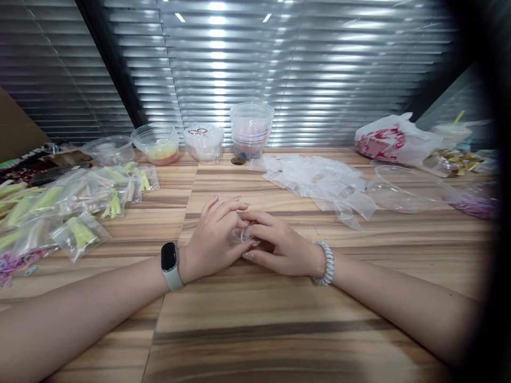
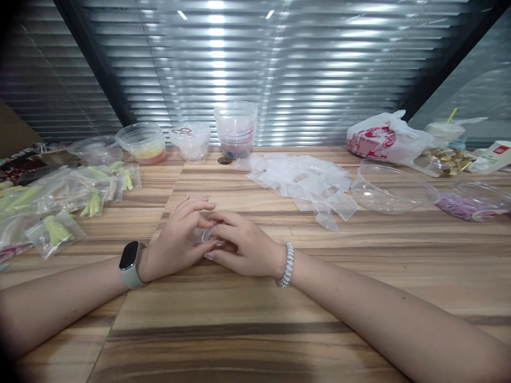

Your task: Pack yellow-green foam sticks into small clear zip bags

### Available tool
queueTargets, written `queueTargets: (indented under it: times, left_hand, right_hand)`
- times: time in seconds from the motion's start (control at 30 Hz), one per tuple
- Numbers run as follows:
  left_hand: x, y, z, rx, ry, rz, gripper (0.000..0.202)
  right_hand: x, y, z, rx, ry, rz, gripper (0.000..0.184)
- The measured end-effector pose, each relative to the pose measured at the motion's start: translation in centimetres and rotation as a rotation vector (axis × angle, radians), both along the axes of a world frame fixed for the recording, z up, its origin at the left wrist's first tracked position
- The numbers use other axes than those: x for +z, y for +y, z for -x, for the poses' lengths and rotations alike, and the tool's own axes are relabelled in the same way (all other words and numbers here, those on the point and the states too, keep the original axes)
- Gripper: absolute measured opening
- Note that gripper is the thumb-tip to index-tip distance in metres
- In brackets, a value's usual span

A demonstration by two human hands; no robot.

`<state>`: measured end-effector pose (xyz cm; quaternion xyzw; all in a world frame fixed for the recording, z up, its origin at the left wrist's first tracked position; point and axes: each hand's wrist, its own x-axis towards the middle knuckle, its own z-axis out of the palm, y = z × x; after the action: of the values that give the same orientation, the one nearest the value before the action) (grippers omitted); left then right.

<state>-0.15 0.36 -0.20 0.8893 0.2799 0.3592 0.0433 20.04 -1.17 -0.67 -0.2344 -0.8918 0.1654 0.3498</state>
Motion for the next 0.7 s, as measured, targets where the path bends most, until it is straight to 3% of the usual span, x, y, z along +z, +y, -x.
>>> queueTargets:
  times: [0.7]
  left_hand:
    - [0.21, -0.05, -0.19, 0.027, 0.003, 0.003, 0.026]
  right_hand:
    - [0.02, 0.01, 0.07, 0.016, 0.008, 0.036, 0.014]
